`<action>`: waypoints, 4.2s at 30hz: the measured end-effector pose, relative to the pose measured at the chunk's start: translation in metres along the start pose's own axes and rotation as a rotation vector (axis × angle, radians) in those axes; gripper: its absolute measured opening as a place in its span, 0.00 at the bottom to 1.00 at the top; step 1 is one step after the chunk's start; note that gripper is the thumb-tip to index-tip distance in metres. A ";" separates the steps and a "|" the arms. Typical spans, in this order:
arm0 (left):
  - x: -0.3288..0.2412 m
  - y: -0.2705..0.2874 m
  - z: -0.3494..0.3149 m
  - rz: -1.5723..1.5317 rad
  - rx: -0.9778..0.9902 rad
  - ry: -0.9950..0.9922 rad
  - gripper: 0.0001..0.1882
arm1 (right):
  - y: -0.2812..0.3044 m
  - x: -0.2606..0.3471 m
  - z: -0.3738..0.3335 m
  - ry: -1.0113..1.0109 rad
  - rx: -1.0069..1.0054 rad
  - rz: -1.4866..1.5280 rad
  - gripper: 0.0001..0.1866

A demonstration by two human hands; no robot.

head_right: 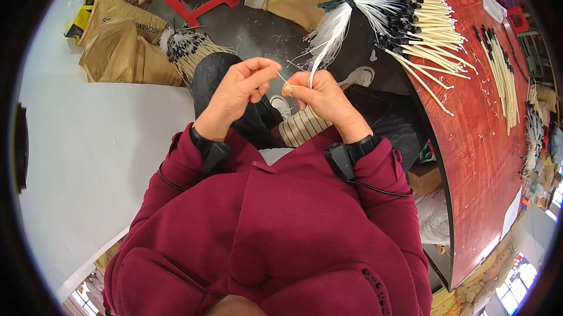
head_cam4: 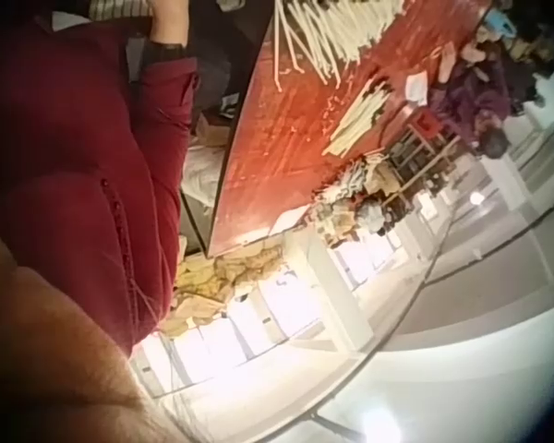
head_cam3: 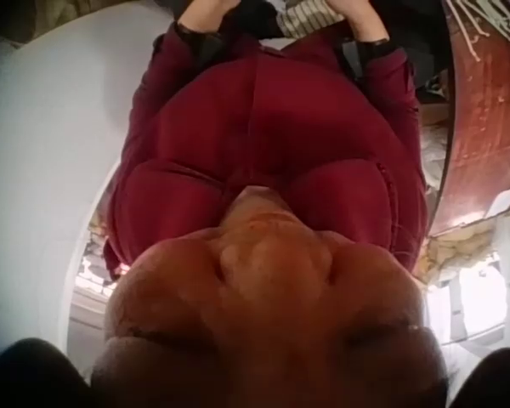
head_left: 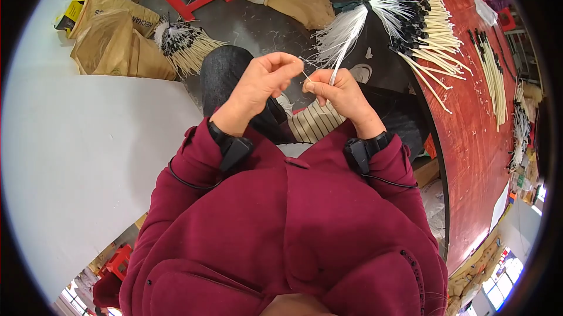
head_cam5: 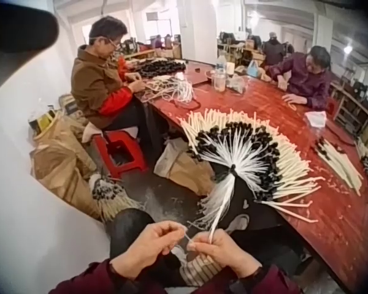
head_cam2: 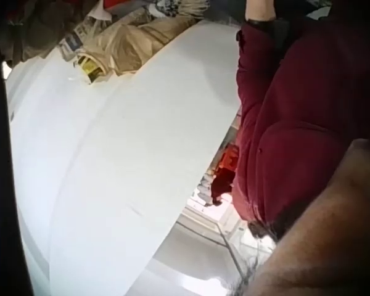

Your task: Manually tie feathers and sticks together using string to assemble feather fans.

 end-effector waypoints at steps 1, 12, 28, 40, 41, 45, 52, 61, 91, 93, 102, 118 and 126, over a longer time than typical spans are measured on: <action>0.002 0.000 0.000 -0.002 0.002 -0.002 0.07 | 0.000 -0.001 0.000 -0.006 0.015 -0.011 0.08; -0.022 0.020 -0.002 -0.125 -0.070 -0.138 0.07 | 0.005 0.004 0.003 0.062 -0.036 0.247 0.14; 0.009 0.003 -0.017 -0.102 -0.130 -0.108 0.14 | 0.003 -0.006 0.006 -0.015 -0.082 0.250 0.10; -0.013 -0.004 -0.010 -0.254 -0.138 -0.127 0.19 | 0.003 -0.008 0.010 0.018 -0.065 0.344 0.17; -0.013 -0.003 -0.010 -0.256 -0.126 -0.113 0.19 | -0.001 -0.003 0.013 0.012 -0.039 0.427 0.19; -0.018 0.000 -0.010 -0.271 -0.058 -0.128 0.20 | 0.004 -0.003 0.009 0.017 -0.003 0.479 0.23; -0.023 0.009 -0.007 -0.238 -0.146 -0.189 0.20 | 0.005 -0.006 0.006 0.028 -0.088 0.441 0.24; -0.029 0.004 0.002 -0.201 -0.067 -0.206 0.21 | 0.008 -0.005 0.008 0.095 -0.159 0.498 0.24; -0.009 0.006 0.004 -0.234 0.250 0.068 0.23 | 0.004 -0.014 0.013 -0.056 -0.111 0.389 0.25; -0.005 0.013 0.010 -0.434 0.239 0.090 0.24 | 0.002 -0.015 0.011 -0.058 -0.119 0.350 0.25; 0.038 0.050 0.025 0.218 0.197 0.066 0.19 | 0.001 -0.014 0.011 -0.067 -0.058 0.484 0.26; 0.031 0.078 0.041 1.136 0.049 -0.397 0.11 | 0.003 -0.004 0.008 0.049 -0.015 0.487 0.26; -0.005 -0.026 0.001 0.971 0.189 -0.520 0.10 | 0.007 -0.006 0.006 0.123 -0.193 0.276 0.27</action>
Point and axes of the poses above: each hand's wrist, its own z-axis towards the middle knuckle, its own y-axis out of the back of the hand, x = y × z, the point moved 5 cm from there along z, towards the middle knuckle, and after that the axes turned 14 degrees about -y, right-handed, at the moved point
